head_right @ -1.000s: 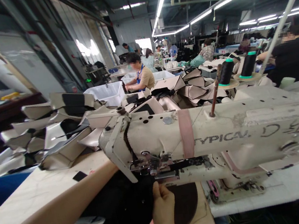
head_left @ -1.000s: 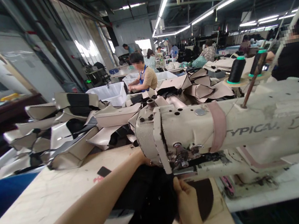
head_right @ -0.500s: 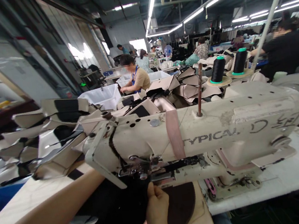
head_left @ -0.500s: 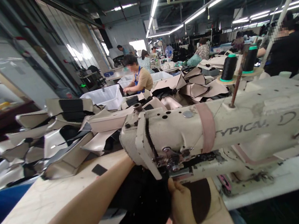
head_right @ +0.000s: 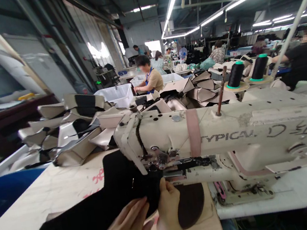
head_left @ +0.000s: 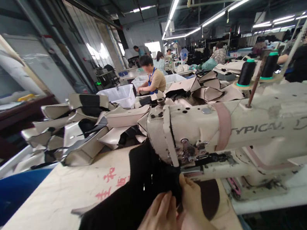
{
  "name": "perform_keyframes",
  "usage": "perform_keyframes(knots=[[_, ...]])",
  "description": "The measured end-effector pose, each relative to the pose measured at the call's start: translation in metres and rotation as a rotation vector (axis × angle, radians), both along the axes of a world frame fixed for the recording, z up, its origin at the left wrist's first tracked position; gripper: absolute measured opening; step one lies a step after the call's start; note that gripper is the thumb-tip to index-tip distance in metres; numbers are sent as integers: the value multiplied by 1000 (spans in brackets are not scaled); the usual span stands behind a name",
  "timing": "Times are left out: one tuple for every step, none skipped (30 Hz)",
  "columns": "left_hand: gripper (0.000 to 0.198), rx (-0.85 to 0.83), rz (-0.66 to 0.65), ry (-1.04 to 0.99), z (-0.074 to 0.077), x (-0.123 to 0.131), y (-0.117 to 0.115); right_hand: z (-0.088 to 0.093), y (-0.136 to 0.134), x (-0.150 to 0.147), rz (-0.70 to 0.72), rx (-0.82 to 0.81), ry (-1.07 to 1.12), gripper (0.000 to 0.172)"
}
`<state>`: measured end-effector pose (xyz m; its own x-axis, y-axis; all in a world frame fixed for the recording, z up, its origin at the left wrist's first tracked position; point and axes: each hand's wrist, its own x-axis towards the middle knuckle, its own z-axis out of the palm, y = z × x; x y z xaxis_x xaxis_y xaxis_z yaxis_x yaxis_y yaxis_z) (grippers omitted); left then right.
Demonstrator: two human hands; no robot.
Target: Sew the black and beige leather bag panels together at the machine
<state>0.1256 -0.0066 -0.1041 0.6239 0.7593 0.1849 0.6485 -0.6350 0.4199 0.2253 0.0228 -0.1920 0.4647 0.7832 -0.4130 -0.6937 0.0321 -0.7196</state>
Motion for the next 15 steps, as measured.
perform_keyframes(knots=[[32,-3,44,8,-6,4,2,-1,0,0,1,-1,-6,47],[36,-14,106,20,-13,10,6,-1,0,1,3,-2,-13,47],[40,-46,185,38,-19,16,13,-2,0,0,4,-4,-20,46],[44,-95,272,59,-25,23,22,-2,0,0,3,-4,-31,45],[49,-150,350,82,-30,29,31,-3,-1,0,0,-4,-42,45],[55,-211,413,97,-34,34,39,-4,-1,-1,-2,-1,-53,44],[60,-269,458,101,-37,39,47,-5,-1,-1,-3,5,-62,44],[64,-319,482,97,-39,44,52,-6,-1,-2,-4,12,-69,44],[67,-360,507,95,-40,47,56,-7,0,-3,-6,19,-73,44],[68,-389,536,98,-40,51,58,-8,0,-3,-8,25,-76,44],[68,-409,567,107,-39,54,58,-8,0,-4,-9,31,-77,44],[67,-411,592,121,-37,56,57,-9,0,-4,-10,36,-76,44],[66,-398,613,140,-35,58,56,-9,0,-5,-10,41,-73,45],[64,-378,629,156,-32,60,54,-10,0,-6,-10,45,-68,46],[63,-355,644,167,-30,61,53,-10,1,-6,-8,48,-63,46]])
